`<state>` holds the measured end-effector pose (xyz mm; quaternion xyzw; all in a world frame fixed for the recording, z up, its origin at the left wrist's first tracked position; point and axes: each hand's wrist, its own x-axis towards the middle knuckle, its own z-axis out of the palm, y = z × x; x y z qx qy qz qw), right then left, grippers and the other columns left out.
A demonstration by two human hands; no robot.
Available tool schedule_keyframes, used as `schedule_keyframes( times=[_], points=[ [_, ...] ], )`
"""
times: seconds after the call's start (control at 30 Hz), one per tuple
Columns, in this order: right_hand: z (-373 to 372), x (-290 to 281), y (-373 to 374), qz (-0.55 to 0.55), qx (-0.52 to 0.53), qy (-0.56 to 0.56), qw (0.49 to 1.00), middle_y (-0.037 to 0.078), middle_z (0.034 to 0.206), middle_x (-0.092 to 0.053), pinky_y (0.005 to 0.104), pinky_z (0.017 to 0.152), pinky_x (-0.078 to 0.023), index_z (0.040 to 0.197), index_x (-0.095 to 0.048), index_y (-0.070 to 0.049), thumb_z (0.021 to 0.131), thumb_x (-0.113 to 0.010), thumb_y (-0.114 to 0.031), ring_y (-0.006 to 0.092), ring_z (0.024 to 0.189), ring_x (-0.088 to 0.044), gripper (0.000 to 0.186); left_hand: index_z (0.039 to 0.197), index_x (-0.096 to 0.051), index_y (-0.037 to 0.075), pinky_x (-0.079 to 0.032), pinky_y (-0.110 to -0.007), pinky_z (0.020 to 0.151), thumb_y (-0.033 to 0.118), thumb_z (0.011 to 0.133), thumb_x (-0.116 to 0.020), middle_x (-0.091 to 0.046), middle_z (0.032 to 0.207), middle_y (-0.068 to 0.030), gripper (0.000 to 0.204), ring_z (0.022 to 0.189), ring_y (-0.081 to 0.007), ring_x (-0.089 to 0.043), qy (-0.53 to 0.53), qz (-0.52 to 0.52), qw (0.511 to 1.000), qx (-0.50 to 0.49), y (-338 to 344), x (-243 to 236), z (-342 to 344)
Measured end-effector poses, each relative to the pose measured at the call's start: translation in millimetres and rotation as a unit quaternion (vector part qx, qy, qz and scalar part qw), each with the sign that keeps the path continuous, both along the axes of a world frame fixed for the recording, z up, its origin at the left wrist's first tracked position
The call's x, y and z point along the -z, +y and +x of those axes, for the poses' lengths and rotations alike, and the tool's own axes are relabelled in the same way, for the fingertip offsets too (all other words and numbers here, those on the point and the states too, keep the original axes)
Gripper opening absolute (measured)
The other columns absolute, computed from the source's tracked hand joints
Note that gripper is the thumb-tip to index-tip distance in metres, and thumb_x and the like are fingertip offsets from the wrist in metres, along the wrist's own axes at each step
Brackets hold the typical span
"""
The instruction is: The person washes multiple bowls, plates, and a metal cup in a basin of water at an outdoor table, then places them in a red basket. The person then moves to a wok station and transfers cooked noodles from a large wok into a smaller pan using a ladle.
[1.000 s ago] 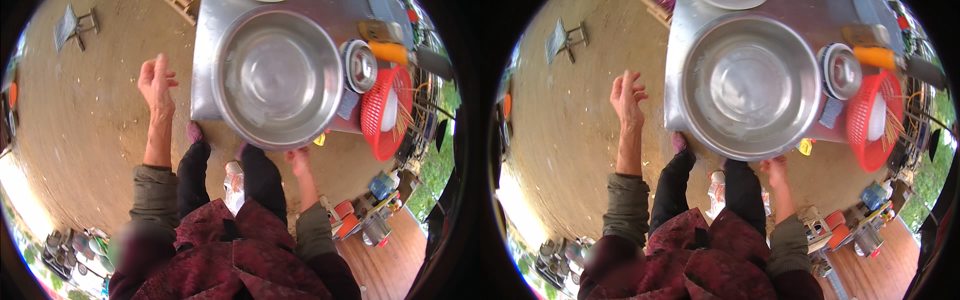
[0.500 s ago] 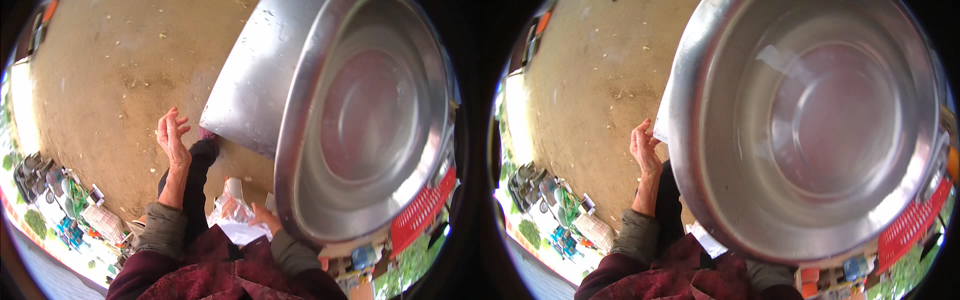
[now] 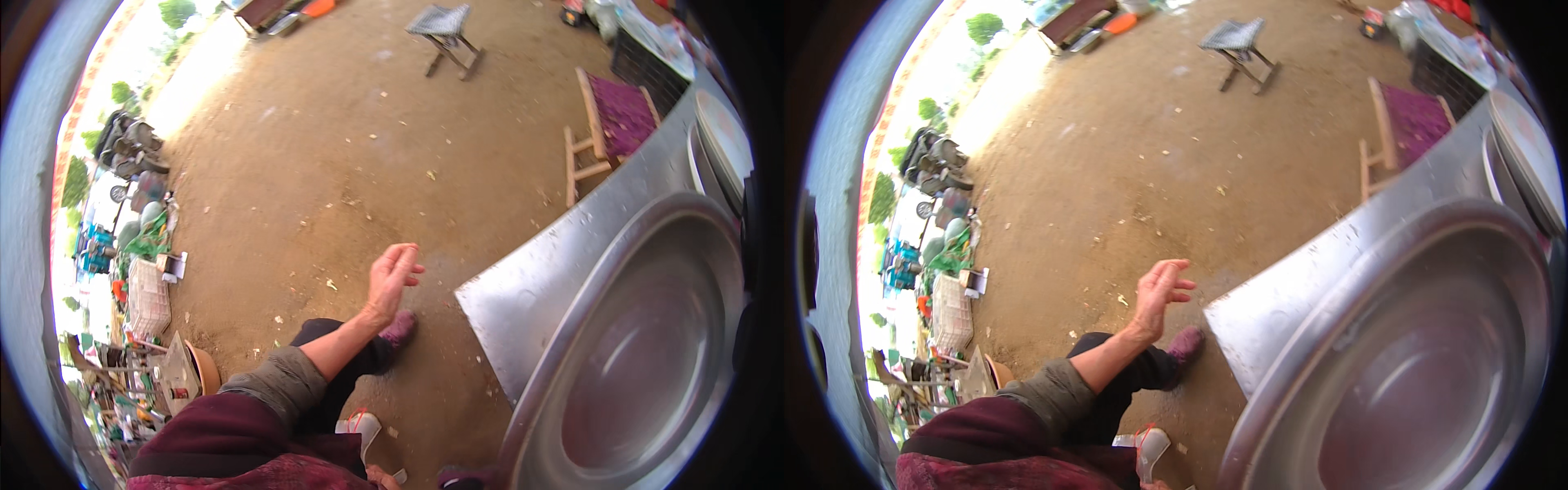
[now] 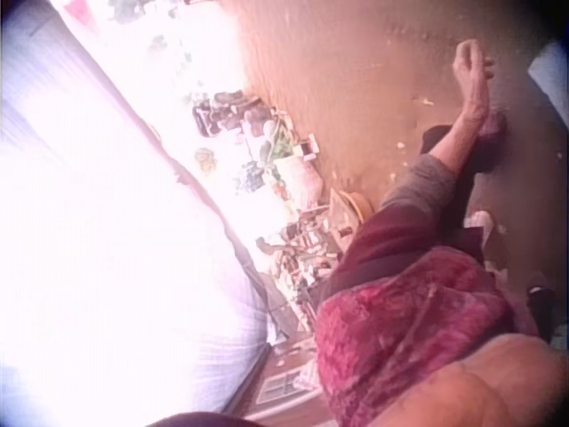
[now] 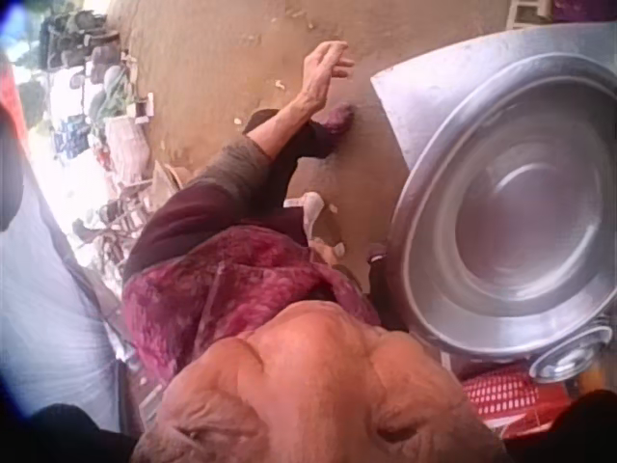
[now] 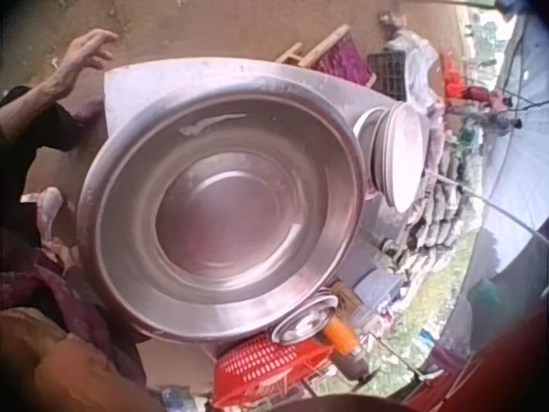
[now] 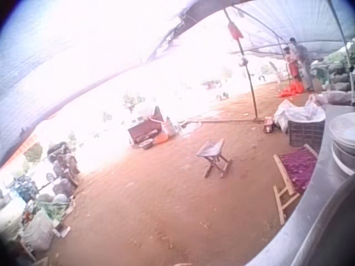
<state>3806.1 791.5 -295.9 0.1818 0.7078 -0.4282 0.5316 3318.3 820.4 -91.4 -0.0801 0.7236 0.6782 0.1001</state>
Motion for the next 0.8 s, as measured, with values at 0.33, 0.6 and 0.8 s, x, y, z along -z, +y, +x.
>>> schedule_keyframes(
  times=[0.33, 0.6, 0.8],
  points=[
    [-150, 4, 97, 0.068, -0.057, 0.13, 0.987, 0.021, 0.117, -0.056, 0.0412, 0.094, -0.043, 0.123, -0.049, -0.005, 0.061, -0.073, -0.054, 0.0345, 0.112, -0.053, 0.082, 0.106, -0.059, 0.004, -0.048, -0.026, 0.063, 0.042, 0.092, -0.054, -0.06, 0.09, -0.0022, 0.041, 0.078, -0.0119, -0.06, 0.044, 0.023, 0.998, -0.036, 29, -7, -36],
    [-190, 4, 133, 0.1, -0.038, 0.186, 0.977, 0.019, 0.112, -0.059, 0.0412, 0.092, -0.044, 0.118, -0.054, -0.005, 0.07, -0.068, -0.05, 0.0337, 0.109, -0.055, 0.067, 0.102, -0.062, 0.001, -0.047, -0.026, 0.055, 0.046, 0.088, -0.058, -0.063, 0.086, -0.0049, 0.047, 0.072, -0.0127, -0.062, 0.055, 0.093, 0.993, -0.053, 51, -2, -53],
    [-171, -27, 147, 0.098, -0.046, 0.212, 0.971, 0.018, 0.108, -0.061, 0.0412, 0.09, -0.045, 0.114, -0.058, -0.005, 0.077, -0.064, -0.047, 0.0332, 0.107, -0.057, 0.056, 0.103, -0.062, 0.001, -0.047, -0.026, 0.056, 0.049, 0.086, -0.059, -0.064, 0.087, -0.0068, 0.051, 0.07, -0.013, -0.062, 0.042, 0.091, 0.995, -0.009, 57, -11, -36]
  ],
)
